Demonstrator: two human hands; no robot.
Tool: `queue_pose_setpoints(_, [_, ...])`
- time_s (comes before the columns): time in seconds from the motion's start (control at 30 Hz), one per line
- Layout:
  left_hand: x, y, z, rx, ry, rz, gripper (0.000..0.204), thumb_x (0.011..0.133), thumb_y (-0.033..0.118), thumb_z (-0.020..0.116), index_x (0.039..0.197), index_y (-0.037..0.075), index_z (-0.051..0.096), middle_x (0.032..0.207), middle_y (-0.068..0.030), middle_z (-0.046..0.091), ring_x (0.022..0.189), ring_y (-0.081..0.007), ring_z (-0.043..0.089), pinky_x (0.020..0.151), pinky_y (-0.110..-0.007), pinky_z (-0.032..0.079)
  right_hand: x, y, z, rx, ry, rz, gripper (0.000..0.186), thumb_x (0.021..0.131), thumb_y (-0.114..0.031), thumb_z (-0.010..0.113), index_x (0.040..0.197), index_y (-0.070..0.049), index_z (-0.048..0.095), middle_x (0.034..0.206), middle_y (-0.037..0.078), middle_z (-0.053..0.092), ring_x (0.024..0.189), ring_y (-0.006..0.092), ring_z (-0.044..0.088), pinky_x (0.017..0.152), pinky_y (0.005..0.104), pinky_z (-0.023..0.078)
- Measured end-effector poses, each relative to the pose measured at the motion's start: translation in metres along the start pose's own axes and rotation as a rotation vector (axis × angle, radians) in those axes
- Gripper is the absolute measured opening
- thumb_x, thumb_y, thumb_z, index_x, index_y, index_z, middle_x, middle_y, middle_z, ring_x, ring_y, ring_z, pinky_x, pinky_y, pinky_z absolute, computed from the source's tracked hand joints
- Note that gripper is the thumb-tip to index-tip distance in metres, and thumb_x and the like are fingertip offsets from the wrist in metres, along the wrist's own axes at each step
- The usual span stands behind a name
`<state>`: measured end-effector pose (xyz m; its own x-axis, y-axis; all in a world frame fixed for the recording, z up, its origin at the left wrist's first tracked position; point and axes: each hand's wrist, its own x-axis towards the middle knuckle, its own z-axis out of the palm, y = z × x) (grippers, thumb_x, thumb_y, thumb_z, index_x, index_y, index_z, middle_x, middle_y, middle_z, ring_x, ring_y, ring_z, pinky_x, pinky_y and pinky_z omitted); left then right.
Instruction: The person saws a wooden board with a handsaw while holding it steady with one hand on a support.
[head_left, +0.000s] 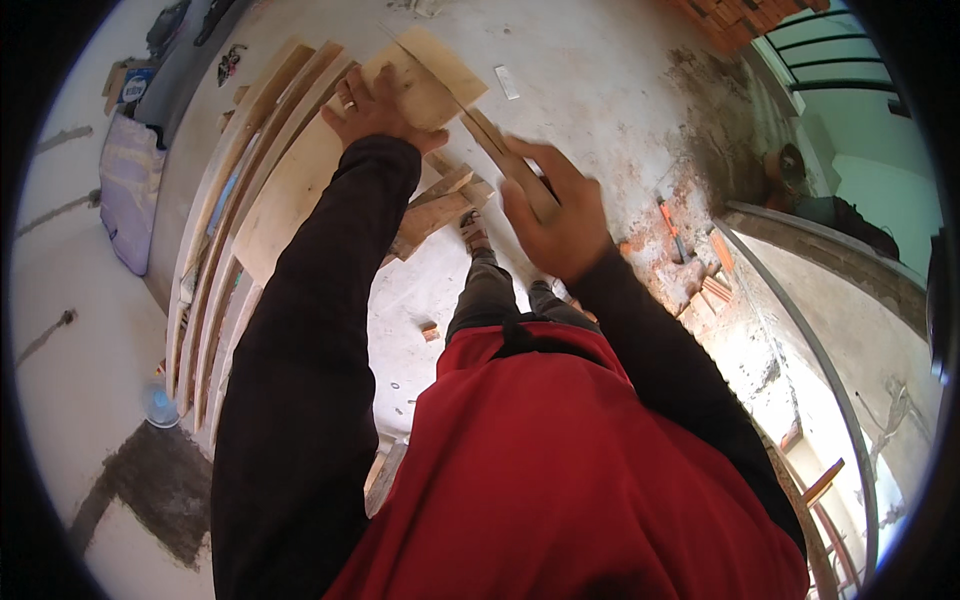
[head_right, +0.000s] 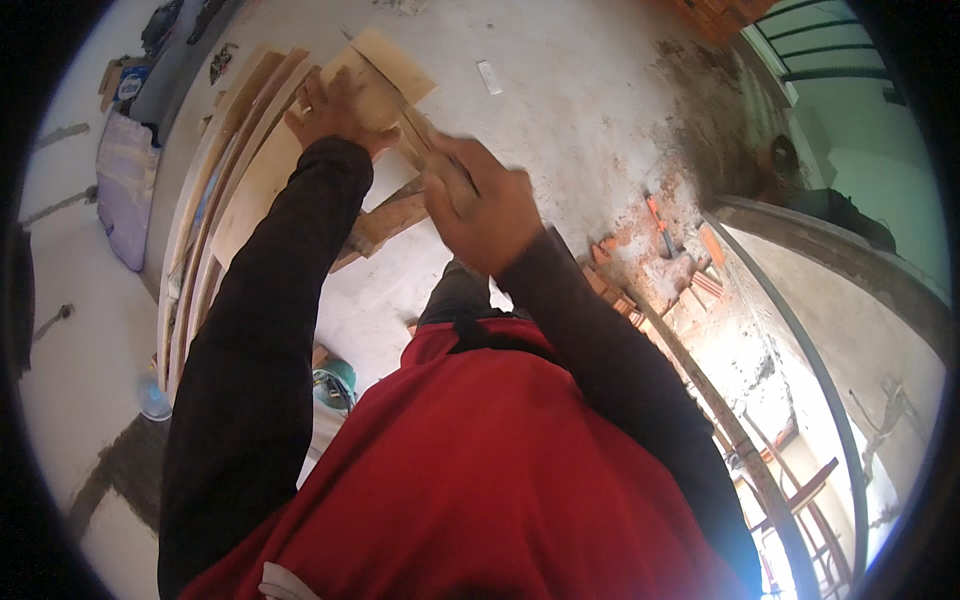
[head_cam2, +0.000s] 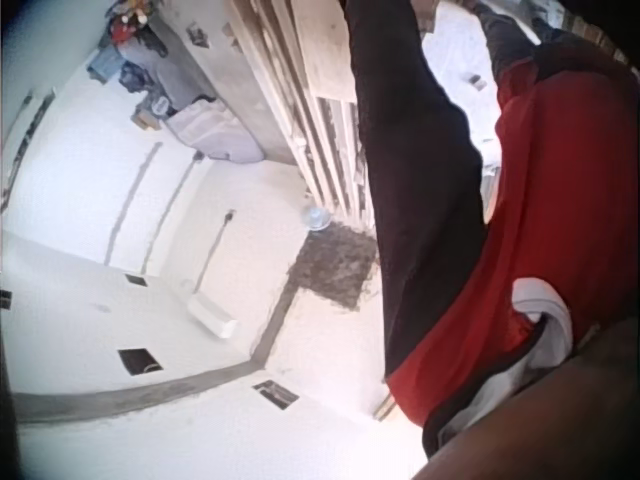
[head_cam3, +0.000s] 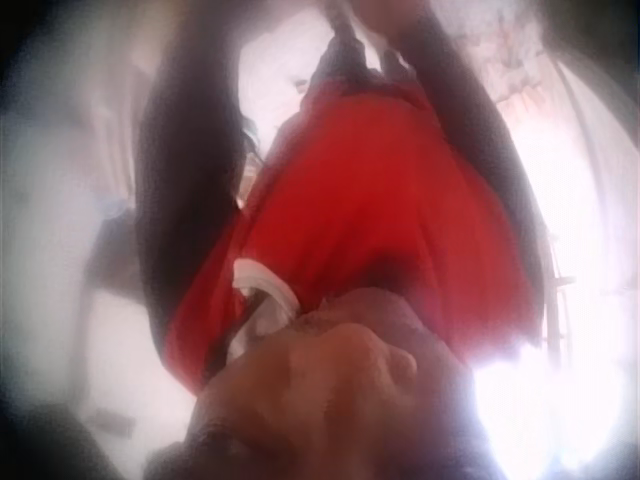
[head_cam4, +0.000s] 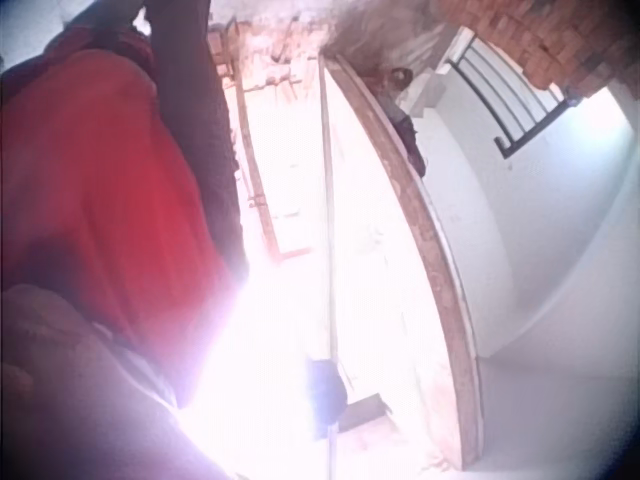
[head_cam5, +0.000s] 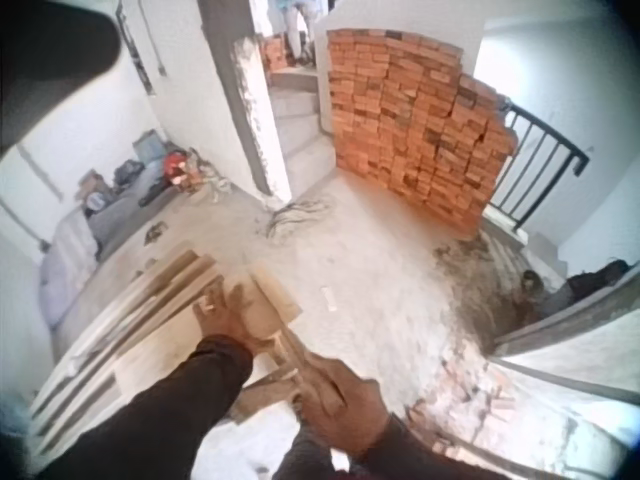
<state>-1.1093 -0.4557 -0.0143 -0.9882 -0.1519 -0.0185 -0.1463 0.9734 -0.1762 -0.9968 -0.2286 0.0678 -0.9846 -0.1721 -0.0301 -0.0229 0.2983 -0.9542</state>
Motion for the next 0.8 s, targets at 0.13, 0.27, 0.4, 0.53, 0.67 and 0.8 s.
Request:
queue_pose_setpoints(0.13, [-0.005,-0.016,0.01,0.006,0.014,-0.021,0.118,0.053,0.06,0.084,0.152,0.026,0.031,0.16,-0.0149,0.023,0.148,-0.0344,0.025,0.114,-0.063,0.023,-0.091,-0.029,-0.068,-0.114,-0.044,-0.065,0.04,0.09,-0.008,0.063,0.127,0.007,0.056,0.11,0.022,0.068,0.096,0.0289,0.07,0.086,0.0378,0.054])
queue_pose_setpoints(0.27, [-0.003,-0.006,0.0,0.007,-0.006,-0.012,0.117,0.055,0.062,0.084,0.153,0.026,0.03,0.16,-0.0157,0.023,0.149,-0.0348,0.023,0.115,-0.063,0.022,-0.102,-0.042,-0.079,-0.095,-0.023,-0.044,0.042,0.091,-0.008,0.061,0.129,0.007,0.054,0.108,0.022,0.068,0.099,0.0279,0.069,0.088,0.036,0.053])
queue_pose_setpoints(0.4, [0.003,0.006,-0.003,0.024,0.002,0.008,0.115,0.057,0.061,0.083,0.153,0.026,0.03,0.16,-0.0155,0.023,0.149,-0.0342,0.022,0.115,-0.063,0.022,0.01,0.018,0.0,-0.087,0.062,-0.156,0.041,0.091,-0.009,0.064,0.13,0.001,0.055,0.096,0.014,0.07,0.082,0.024,0.07,0.08,0.0344,0.053])
queue_pose_setpoints(0.53, [0.001,-0.005,0.015,0.016,0.014,0.003,0.121,0.052,0.062,0.085,0.154,0.025,0.03,0.159,-0.0163,0.024,0.149,-0.0338,0.021,0.115,-0.064,0.018,-0.027,-0.007,-0.02,0.04,-0.02,0.027,0.04,0.091,-0.008,0.064,0.13,0.002,0.055,0.1,0.016,0.07,0.084,0.0224,0.07,0.078,0.0347,0.054])
queue_pose_setpoints(0.67, [-0.004,-0.007,0.003,-0.021,-0.012,0.007,0.12,0.054,0.061,0.085,0.154,0.025,0.03,0.159,-0.0162,0.024,0.15,-0.0338,0.021,0.116,-0.063,0.018,-0.129,-0.039,-0.092,-0.079,0.01,-0.046,0.041,0.091,-0.006,0.061,0.129,0.008,0.054,0.105,0.019,0.068,0.091,0.0239,0.07,0.084,0.0331,0.054])
queue_pose_setpoints(0.8, [-0.001,-0.004,0.0,0.024,-0.022,-0.031,0.12,0.054,0.06,0.085,0.154,0.026,0.03,0.159,-0.0161,0.024,0.15,-0.0334,0.02,0.116,-0.062,0.019,-0.087,-0.019,-0.073,-0.059,-0.028,-0.05,0.041,0.088,-0.007,0.064,0.126,0.006,0.057,0.104,0.022,0.068,0.085,0.0272,0.07,0.073,0.0362,0.054])
